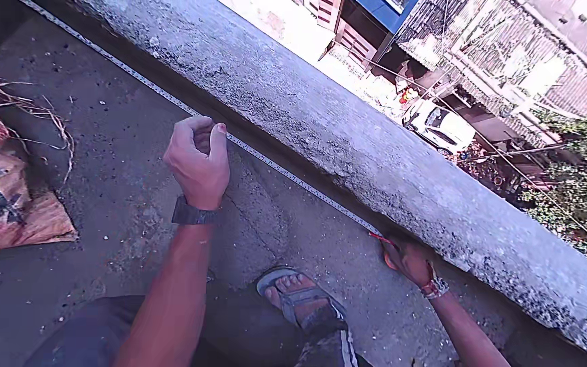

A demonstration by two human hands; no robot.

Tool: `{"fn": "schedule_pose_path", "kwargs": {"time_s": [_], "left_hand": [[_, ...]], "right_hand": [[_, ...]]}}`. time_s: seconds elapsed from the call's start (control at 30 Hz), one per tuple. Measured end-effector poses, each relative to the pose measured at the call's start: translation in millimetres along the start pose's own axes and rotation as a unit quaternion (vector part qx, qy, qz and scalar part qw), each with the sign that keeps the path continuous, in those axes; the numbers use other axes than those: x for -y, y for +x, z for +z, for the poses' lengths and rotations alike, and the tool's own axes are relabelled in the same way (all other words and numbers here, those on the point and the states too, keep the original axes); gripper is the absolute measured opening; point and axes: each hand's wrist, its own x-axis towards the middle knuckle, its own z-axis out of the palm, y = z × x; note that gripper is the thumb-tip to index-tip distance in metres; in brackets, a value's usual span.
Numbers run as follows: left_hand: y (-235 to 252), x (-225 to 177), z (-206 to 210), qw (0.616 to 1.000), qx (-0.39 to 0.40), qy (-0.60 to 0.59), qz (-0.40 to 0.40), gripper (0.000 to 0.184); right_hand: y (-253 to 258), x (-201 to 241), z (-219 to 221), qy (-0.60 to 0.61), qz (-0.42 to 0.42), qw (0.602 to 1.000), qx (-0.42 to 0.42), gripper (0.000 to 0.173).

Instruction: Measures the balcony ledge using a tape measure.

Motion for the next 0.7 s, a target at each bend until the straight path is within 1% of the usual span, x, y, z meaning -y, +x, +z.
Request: {"fn": "schedule_pose_path", "kwargs": {"time_s": [0.07, 0.1, 0.13, 0.17, 0.2, 0.23, 0.27, 0.3, 0.33, 0.37, 0.47, 0.57, 0.7], "left_hand": [[-64.9, -29.2, 16.6, 0.995, 0.0, -0.047, 0.093, 0.029], [-99.2, -42.7, 28.8, 0.99, 0.026, -0.061, 0.126, 0.025], [-129.7, -55.3, 41.8, 0.984, 0.07, -0.059, 0.15, 0.022], [-155.0, -67.2, 53.3, 0.977, 0.137, -0.036, 0.162, 0.022], [-174.1, -78.6, 62.1, 0.962, 0.229, 0.009, 0.149, 0.025], [-184.0, -89.8, 69.0, 0.93, 0.351, 0.053, 0.098, 0.034], [-185.5, -98.2, 77.3, 0.88, 0.466, 0.093, 0.029, 0.045], [-183.9, -101.7, 87.6, 0.838, 0.532, 0.116, -0.026, 0.051], [-184.4, -101.8, 95.1, 0.818, 0.557, 0.128, -0.059, 0.054], [-184.2, -101.2, 99.3, 0.81, 0.565, 0.136, -0.077, 0.055], [-183.8, -104.2, 102.3, 0.806, 0.567, 0.148, -0.087, 0.057], [-187.7, -105.6, 108.9, 0.791, 0.584, 0.155, -0.094, 0.06], [-192.8, -108.0, 112.3, 0.795, 0.576, 0.151, -0.115, 0.062]], "right_hand": [[0.0, -0.5, 0.1, 0.006, 0.001, 1.0, -0.003, 0.036], [-1.4, 0.0, -0.1, 0.01, -0.002, 1.0, -0.007, 0.036], [-1.2, 0.7, 0.1, 0.013, -0.006, 1.0, -0.011, 0.035], [0.0, 0.6, 0.8, 0.008, -0.013, 1.0, -0.019, 0.035], [0.4, 1.6, -0.2, 0.003, -0.013, 1.0, -0.014, 0.035], [0.2, 1.8, -0.7, 0.0, -0.009, 1.0, -0.007, 0.036], [-1.2, 2.6, -1.7, 0.002, -0.008, 1.0, -0.003, 0.036], [-1.9, 3.1, -2.9, 0.008, -0.012, 1.0, -0.01, 0.034], [-3.8, 3.7, -4.3, 0.013, -0.014, 1.0, -0.011, 0.033], [-4.4, 4.8, -5.4, 0.019, -0.017, 1.0, -0.014, 0.033], [-4.2, 6.1, -4.9, 0.033, -0.022, 0.999, -0.015, 0.031], [-4.2, 3.3, -4.3, 0.015, -0.029, 0.999, -0.013, 0.032], [-5.1, -0.5, -2.6, -0.011, -0.02, 1.0, 0.004, 0.034]]}}
